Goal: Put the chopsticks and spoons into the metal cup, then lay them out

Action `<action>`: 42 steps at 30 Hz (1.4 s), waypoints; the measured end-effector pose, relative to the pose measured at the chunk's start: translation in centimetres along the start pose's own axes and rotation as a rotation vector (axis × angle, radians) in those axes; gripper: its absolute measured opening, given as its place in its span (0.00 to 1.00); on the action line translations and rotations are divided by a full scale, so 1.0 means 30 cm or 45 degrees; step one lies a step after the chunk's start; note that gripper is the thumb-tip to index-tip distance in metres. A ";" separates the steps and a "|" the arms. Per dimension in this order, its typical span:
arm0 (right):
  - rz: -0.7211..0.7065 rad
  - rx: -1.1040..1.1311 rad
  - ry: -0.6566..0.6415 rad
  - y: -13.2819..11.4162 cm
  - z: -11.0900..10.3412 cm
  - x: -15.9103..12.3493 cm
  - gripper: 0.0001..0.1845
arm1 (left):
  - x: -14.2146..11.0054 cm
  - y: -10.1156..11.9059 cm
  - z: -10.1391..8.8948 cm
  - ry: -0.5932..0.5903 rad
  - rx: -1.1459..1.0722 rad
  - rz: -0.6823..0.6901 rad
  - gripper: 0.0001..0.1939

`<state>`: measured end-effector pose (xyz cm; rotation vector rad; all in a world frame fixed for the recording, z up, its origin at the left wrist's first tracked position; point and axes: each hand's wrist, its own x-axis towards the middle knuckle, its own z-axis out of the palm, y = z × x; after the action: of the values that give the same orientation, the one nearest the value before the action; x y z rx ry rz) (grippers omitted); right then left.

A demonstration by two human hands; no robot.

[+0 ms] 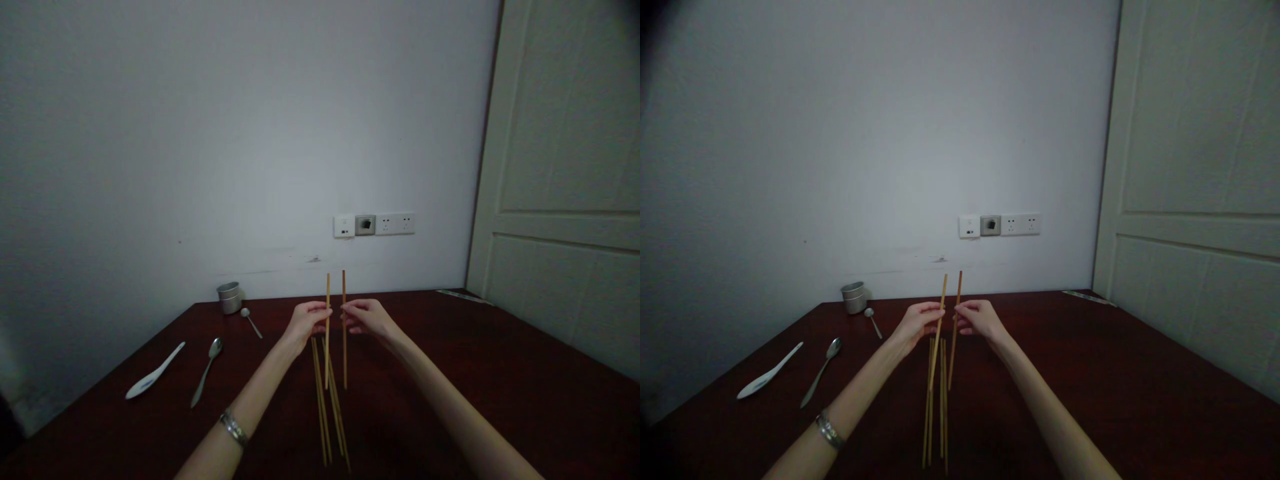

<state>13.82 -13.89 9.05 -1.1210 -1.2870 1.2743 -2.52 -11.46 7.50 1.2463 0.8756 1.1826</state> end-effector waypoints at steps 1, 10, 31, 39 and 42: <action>0.010 0.000 -0.002 0.003 0.000 0.002 0.06 | -0.004 -0.006 0.006 0.000 -0.006 0.000 0.16; 0.060 -0.022 -0.091 0.013 0.011 -0.003 0.07 | -0.032 -0.034 0.037 0.012 -0.073 0.057 0.15; 0.016 -0.019 -0.060 0.033 -0.004 0.009 0.09 | -0.034 -0.045 0.041 -0.048 -0.113 0.027 0.16; 0.054 0.076 -0.113 0.039 -0.014 0.011 0.08 | -0.036 -0.051 0.048 -0.084 -0.201 -0.017 0.16; 0.074 0.106 -0.133 0.042 -0.015 0.010 0.07 | -0.039 -0.055 0.050 -0.094 -0.227 -0.020 0.16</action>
<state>14.20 -13.49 7.79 -1.0509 -1.2737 1.4329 -1.03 -12.81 6.00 1.1285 0.7086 1.1684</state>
